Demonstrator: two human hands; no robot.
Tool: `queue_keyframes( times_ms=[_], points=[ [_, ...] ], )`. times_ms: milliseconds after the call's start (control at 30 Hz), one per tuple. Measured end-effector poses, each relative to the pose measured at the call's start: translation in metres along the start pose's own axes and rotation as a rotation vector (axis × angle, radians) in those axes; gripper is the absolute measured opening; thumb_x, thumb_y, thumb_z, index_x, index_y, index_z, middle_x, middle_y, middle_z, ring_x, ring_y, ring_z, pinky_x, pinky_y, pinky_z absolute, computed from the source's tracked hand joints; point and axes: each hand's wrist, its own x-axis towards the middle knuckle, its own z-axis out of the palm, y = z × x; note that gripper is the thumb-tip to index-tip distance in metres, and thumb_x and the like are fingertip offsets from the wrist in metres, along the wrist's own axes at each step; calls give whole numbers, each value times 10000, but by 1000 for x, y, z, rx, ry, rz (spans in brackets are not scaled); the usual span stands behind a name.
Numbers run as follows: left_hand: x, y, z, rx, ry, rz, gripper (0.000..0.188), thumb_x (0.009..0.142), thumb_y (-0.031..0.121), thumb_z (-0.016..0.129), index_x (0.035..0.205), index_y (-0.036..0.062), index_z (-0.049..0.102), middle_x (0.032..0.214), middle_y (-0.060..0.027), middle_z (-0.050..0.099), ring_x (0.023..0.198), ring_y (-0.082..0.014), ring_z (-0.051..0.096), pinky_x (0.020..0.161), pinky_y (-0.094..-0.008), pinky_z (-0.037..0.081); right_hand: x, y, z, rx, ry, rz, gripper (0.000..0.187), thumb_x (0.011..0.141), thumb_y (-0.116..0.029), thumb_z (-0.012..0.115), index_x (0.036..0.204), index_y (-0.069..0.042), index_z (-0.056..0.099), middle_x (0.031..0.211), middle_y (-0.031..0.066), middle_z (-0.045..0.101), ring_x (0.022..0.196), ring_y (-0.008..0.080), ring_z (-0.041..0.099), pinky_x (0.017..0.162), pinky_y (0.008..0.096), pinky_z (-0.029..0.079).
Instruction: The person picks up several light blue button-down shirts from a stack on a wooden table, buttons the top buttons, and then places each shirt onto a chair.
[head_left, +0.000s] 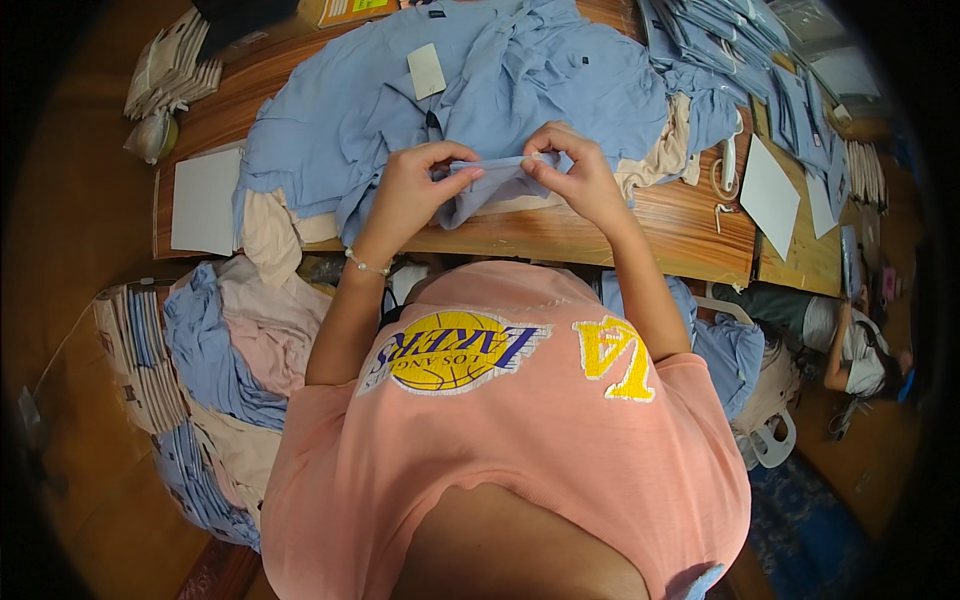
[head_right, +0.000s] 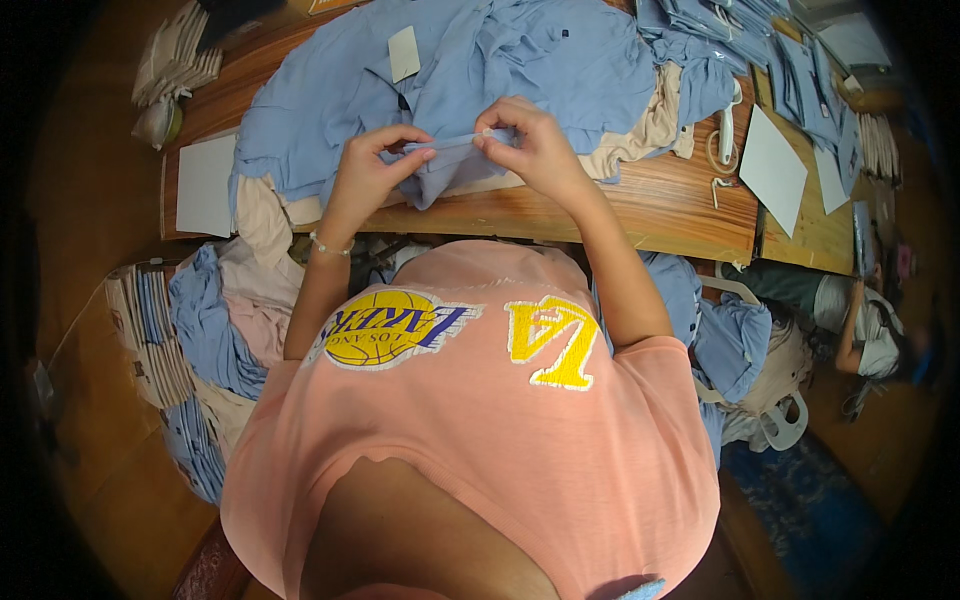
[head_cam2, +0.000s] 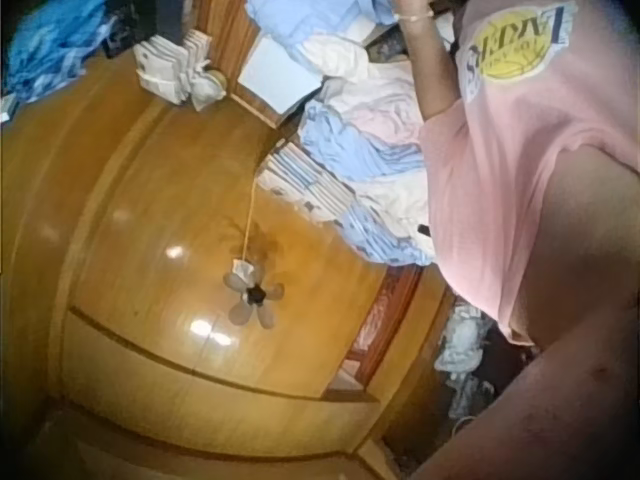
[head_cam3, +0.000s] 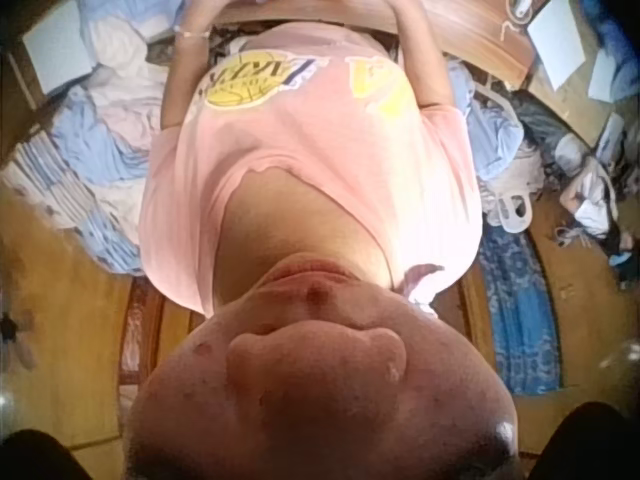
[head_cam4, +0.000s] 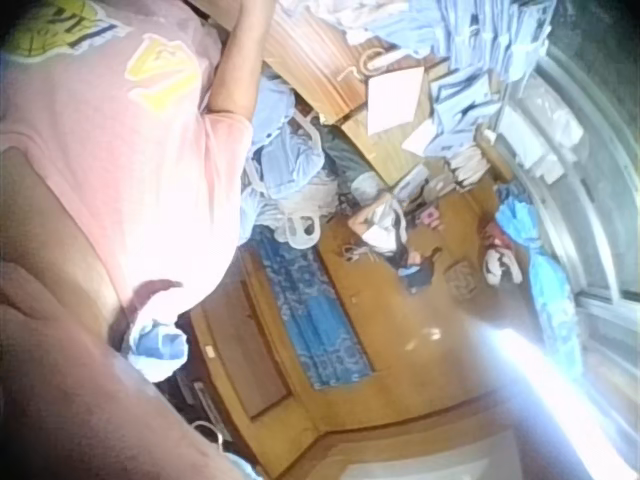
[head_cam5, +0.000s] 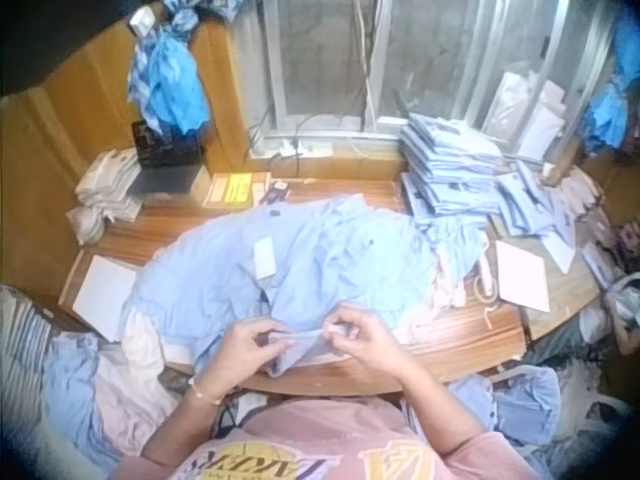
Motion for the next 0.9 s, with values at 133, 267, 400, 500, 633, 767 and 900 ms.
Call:
queue_keyframes(
  times_ms=[133, 267, 400, 500, 633, 767, 900],
  points=[
    [-5, 2, -7, 0, 1, -23, 186, 759, 97, 729, 902, -14, 686, 746, -50, 667, 670, -89, 581, 607, -221, 460, -1, 1, 2, -22, 5, 16, 107, 775, -107, 658, 813, -14, 621, 772, 49, 576, 783, 177, 509, 719, 283, 398],
    [-8, 0, -11, 56, 0, -2, 191, 761, 95, 726, 910, -17, 686, 758, -71, 679, 689, -95, 603, 630, -228, 477, 0, 0, 3, -15, 10, -12, 101, 772, -104, 658, 807, -18, 620, 766, 38, 580, 783, 173, 507, 718, 282, 394],
    [-10, 9, -15, 98, -15, 0, 186, 771, 104, 714, 911, -15, 686, 789, -105, 690, 697, -109, 621, 632, -234, 478, 0, -2, 3, -44, 24, -34, 95, 758, -100, 661, 798, -25, 620, 759, 30, 581, 778, 179, 504, 717, 283, 388],
    [-12, 17, -17, 180, -17, 62, 177, 781, 117, 702, 907, -6, 683, 789, -121, 683, 677, -147, 628, 620, -250, 471, -1, -1, 2, -70, 28, -60, 90, 750, -99, 663, 792, -31, 620, 759, 30, 582, 776, 183, 502, 712, 286, 387],
    [-12, 10, -16, 331, -5, 230, 176, 789, 137, 693, 901, 3, 670, 794, -125, 668, 684, -203, 625, 604, -276, 460, -3, 0, 3, -84, 31, -70, 86, 747, -96, 664, 790, -36, 620, 762, 30, 584, 777, 183, 502, 703, 288, 387],
    [-13, 9, -15, 318, -8, 264, 186, 785, 145, 696, 899, 3, 660, 801, -120, 660, 701, -220, 619, 609, -286, 458, -4, 0, 4, -77, 38, -73, 86, 747, -94, 664, 792, -35, 619, 763, 28, 584, 782, 180, 503, 699, 283, 386],
    [-12, 14, -16, 246, -18, 232, 193, 776, 139, 704, 900, -1, 660, 797, -118, 656, 702, -213, 618, 618, -284, 460, -6, 4, 3, -73, 53, -80, 89, 750, -96, 667, 791, -34, 617, 765, 29, 581, 782, 177, 501, 691, 279, 387]
  ],
)
